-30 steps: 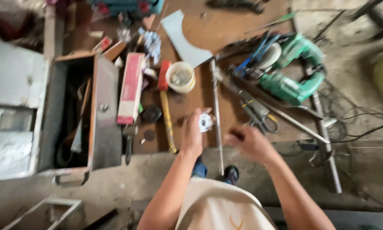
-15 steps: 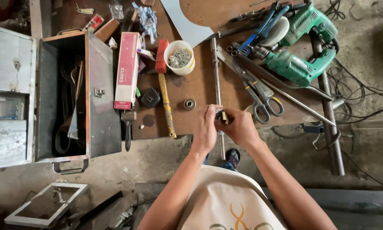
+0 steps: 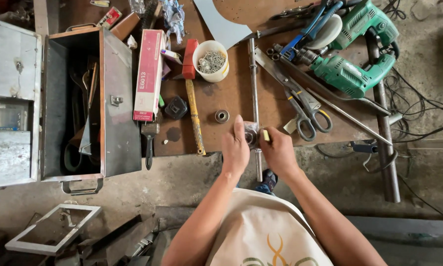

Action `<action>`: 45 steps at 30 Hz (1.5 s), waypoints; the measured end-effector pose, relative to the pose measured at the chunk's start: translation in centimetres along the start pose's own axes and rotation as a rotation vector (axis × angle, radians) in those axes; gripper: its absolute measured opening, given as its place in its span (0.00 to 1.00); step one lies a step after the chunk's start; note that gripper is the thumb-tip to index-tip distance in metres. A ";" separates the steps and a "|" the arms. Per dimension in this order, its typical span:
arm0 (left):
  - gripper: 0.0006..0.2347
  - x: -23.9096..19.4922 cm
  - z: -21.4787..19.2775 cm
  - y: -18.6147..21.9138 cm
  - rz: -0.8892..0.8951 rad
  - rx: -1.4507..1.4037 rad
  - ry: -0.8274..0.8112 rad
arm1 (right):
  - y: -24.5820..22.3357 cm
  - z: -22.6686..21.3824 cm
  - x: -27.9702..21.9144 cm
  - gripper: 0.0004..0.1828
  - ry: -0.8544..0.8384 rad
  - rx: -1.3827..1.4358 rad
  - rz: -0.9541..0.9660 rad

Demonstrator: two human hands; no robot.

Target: The person sands a long metal rod with a strip of sandpaper, wrapping the paper around the rod and sliding it back and forth. They then use pliers on the rod, handle a bearing, and press and twist the bearing onto the end of the rod to fit it in place.

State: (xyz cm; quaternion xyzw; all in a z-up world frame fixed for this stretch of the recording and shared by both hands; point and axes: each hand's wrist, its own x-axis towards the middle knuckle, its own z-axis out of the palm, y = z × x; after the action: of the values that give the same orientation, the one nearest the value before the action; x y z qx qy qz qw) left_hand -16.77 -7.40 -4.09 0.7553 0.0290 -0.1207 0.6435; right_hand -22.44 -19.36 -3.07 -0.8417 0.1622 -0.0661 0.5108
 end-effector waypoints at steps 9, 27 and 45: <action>0.20 0.4 -1.2 2.7 -0.414 -0.500 -0.051 | -1.3 -0.3 0.7 0.11 -0.146 0.151 0.187; 0.26 6.3 -5.3 2.4 -0.033 0.419 0.132 | 1.2 0.3 2.7 0.08 -0.036 0.541 0.507; 0.13 22.2 -12.6 -1.3 0.358 0.373 0.269 | 9.1 -2.4 -1.1 0.17 0.094 1.063 0.810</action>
State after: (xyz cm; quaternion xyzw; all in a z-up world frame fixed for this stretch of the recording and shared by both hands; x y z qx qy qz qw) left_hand 6.29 2.71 -8.38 0.8629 -0.0424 0.0926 0.4950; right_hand -25.97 -24.86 -9.95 -0.3443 0.4329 0.0232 0.8328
